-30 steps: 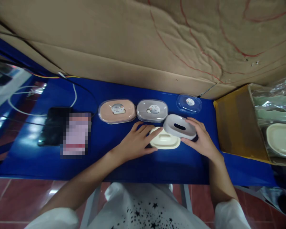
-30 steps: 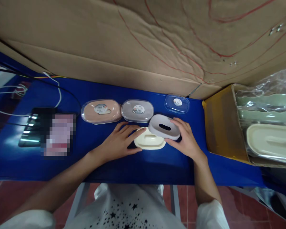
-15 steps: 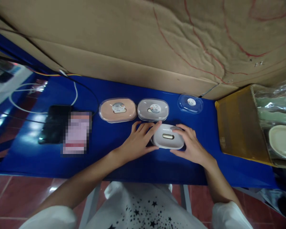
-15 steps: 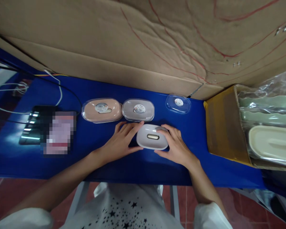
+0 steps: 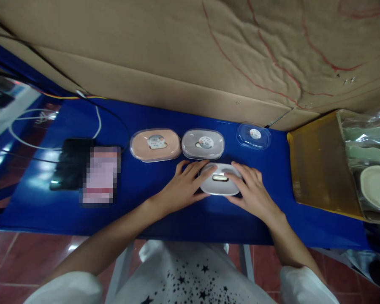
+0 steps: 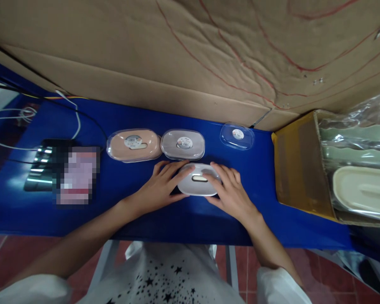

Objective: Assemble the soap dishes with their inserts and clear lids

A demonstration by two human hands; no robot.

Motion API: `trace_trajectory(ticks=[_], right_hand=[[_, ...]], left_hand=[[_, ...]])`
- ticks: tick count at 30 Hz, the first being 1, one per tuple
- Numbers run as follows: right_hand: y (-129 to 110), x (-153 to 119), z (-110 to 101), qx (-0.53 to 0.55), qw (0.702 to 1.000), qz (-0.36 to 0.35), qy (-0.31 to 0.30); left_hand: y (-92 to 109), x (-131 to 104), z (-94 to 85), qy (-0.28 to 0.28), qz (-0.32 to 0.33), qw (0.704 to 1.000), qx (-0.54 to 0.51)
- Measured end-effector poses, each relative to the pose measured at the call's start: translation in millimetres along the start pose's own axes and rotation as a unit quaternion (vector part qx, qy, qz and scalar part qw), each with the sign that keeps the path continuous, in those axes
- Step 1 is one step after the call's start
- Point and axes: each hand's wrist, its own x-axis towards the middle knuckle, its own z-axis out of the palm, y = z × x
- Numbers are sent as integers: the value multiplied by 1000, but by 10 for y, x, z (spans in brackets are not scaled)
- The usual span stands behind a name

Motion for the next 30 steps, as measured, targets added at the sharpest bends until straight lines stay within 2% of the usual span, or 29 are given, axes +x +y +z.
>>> trace_trajectory(ticks=[4,8,17,23,30], right_hand=[[37,-5,43,25,1000,8,-7],[68,-10,60,58,998,19,-1],[63,19,118,67,997,15,25],[107,19,131,83,996,14,23],[108,33,110,135,990,20,33]], left_hand=[[3,3,-7,-1,1,1000,3],[23,2,-29,21,2,1000,-16],[19,9,-54,29,9,999,-25],[24,14,-84,52,2,996,-76],[16,15,-98,37,-4,995,-90]])
